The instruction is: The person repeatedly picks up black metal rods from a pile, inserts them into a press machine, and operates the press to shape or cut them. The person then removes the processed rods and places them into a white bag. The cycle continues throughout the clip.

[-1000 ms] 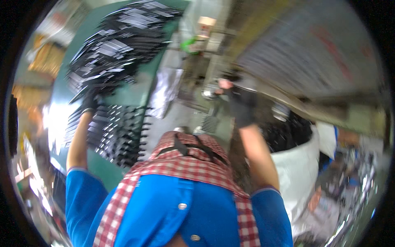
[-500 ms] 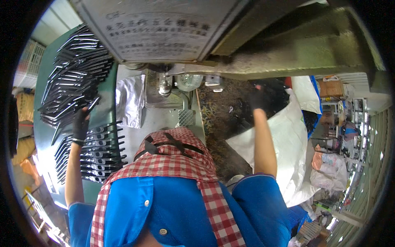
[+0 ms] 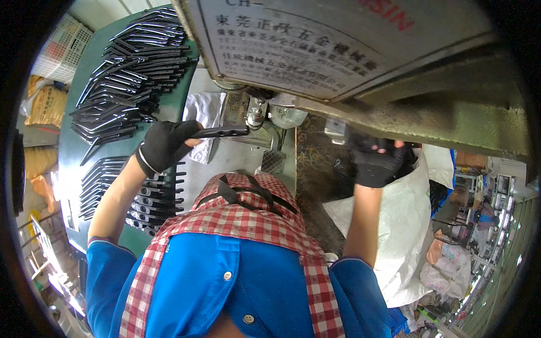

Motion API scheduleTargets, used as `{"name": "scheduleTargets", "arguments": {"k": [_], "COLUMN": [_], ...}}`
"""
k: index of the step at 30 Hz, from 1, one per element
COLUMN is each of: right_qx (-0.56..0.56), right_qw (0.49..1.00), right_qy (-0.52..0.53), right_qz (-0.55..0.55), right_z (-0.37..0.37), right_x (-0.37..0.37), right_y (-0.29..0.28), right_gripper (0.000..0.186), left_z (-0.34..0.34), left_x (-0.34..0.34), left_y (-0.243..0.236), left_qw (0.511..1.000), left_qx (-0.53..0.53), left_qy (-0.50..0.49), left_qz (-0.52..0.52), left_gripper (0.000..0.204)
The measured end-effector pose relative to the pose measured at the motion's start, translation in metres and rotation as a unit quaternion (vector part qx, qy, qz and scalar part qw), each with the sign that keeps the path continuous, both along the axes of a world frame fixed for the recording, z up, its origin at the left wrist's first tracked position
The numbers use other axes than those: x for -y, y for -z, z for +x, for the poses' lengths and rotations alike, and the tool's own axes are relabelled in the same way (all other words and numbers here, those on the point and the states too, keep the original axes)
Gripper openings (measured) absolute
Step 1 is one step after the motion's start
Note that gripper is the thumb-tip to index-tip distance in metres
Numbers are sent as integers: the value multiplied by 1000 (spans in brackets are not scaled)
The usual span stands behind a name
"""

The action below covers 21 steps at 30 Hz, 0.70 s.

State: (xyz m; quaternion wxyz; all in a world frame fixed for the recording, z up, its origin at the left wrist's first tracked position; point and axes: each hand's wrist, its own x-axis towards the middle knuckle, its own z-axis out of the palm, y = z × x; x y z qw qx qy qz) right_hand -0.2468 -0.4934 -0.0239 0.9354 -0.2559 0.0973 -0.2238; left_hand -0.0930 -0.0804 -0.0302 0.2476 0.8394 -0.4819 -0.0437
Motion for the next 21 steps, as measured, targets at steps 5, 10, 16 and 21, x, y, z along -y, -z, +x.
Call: {"name": "scheduleTargets", "arguments": {"k": [5,10,16,21], "right_qx": [16,72,161,99], "right_qw": [999,996,981,991], "right_qy": [30,-57,-111,-79], "right_qz": [2,-2,-5,46], "right_z": [24,24,43,48], "right_x": [-46,-48,-85,-109], "right_y": [-1,16,20,4], "right_gripper": [25,24,36,29], "left_z": [-9,-11,-11,-13], "left_x": [36,38,40,40], "left_y": [-25,-31,-33,-27], "left_qw": [997,996,988,994], "left_qx": [-71,-77,-81,-29], "left_qy": [8,31,31,7], "left_qz": [12,32,124,108], "left_gripper": [34,36,38,36]}}
